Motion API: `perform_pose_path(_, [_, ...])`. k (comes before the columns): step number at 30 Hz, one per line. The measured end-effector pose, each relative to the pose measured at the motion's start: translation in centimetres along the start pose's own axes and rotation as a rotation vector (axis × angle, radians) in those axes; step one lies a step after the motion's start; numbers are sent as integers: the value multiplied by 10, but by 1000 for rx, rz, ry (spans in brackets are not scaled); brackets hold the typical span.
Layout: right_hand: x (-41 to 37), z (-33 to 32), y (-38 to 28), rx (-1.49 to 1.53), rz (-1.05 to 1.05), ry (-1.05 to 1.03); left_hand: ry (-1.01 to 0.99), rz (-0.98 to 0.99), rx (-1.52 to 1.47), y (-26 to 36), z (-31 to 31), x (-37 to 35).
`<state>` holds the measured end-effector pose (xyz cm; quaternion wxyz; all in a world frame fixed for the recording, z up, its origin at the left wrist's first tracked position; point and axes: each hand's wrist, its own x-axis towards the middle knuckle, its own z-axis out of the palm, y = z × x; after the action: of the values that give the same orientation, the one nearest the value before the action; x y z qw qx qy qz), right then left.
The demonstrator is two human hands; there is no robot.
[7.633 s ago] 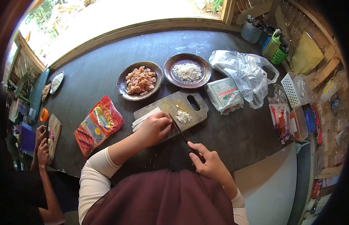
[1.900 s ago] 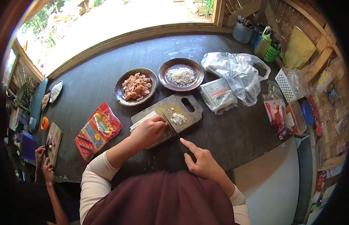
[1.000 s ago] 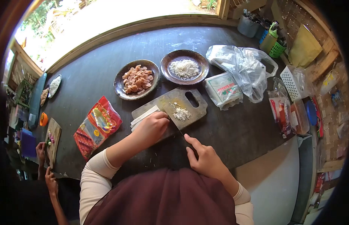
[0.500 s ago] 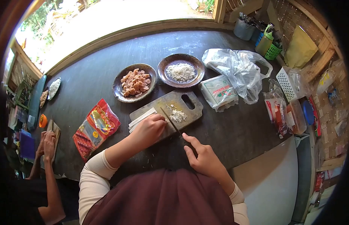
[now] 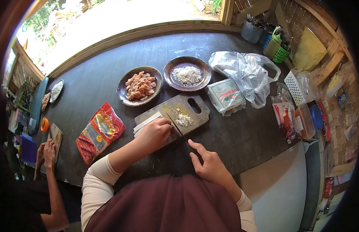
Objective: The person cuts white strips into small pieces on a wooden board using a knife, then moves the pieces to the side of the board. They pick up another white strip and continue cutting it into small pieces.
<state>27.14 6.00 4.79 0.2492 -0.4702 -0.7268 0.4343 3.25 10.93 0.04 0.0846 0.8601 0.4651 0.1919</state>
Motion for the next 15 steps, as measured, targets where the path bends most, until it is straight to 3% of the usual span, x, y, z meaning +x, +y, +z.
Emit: perform_pose_path(15, [-1, 5, 11, -1, -103, 38, -5, 43, 35, 3, -6, 1])
